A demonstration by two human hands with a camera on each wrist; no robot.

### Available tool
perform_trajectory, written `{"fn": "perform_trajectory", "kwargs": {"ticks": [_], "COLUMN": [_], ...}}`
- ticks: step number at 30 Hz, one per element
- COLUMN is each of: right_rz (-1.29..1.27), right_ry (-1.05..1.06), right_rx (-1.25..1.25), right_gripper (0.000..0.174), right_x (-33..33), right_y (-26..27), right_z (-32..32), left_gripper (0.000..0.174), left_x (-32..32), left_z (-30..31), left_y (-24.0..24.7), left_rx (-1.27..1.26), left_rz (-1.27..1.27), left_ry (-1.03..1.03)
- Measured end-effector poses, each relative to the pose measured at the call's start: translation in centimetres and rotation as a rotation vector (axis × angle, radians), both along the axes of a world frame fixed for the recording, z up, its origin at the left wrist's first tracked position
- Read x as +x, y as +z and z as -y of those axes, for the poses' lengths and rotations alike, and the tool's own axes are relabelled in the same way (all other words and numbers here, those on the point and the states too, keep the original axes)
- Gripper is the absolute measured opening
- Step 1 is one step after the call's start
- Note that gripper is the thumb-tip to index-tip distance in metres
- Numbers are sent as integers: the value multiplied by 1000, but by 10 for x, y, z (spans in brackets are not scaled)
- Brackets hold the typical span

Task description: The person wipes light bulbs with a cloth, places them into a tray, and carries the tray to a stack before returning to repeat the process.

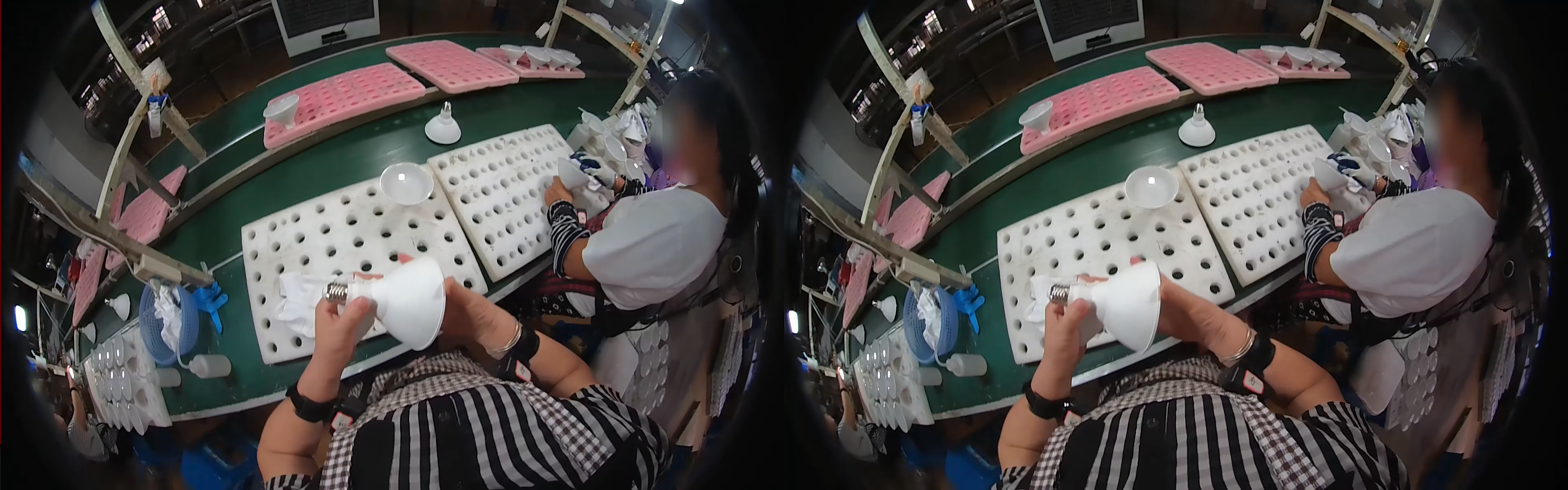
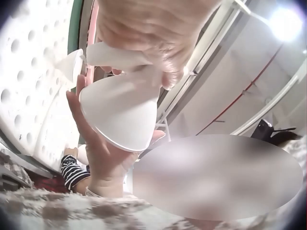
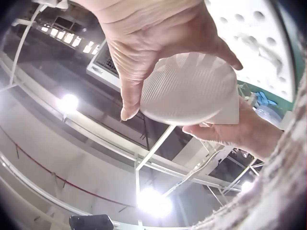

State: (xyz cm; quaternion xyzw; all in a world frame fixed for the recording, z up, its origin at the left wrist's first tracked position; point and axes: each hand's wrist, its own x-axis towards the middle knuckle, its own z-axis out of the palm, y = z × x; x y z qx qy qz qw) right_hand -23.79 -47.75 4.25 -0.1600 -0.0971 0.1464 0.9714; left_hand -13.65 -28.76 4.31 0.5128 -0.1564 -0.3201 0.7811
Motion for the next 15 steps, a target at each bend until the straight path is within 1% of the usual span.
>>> {"fn": "perform_trajectory", "kwargs": {"ticks": [2,3,4,6,7,8,9,10,11,12,13,14,15], "right_rz": [-124,-189,-200,-201,-203,-203,-232,-261,-273,-270,-301,-333,-281], "right_ry": [-246,-296,-309,-392,-440,-472,-584,-690,-763,-775,-786,-790,-767], "right_rx": [-296,-345,-331,-289,-254,-254,-258,-262,-277,-275,-254,-235,-269], "right_gripper": [78,95,95,94,90,90,88,86,81,81,80,78,85], "right_x": [-14,-15,-17,-21,-21,-20,-16,-11,-5,0,6,13,23], "right_y": [-10,-10,-8,-4,-5,-7,-10,-13,-17,-17,-17,-18,-21], "right_z": [5,3,0,-6,-9,-13,-17,-20,-25,-30,-35,-41,-46], "left_gripper": [35,34,35,39,39,40,40,39,39,39,35,35,32], "left_x": [-1,2,7,16,20,27,36,46,61,71,73,76,76], "left_z": [5,9,10,19,22,23,23,17,9,3,-3,-7,-10], "left_y": [7,3,3,9,10,13,17,28,23,23,22,21,30], "left_rx": [101,76,99,36,31,33,33,64,82,101,148,149,232], "left_rz": [147,215,176,213,216,253,290,268,395,520,731,734,1271], "left_ry": [-31,-68,-136,-211,-240,-237,-234,-219,-159,-91,68,71,116]}}
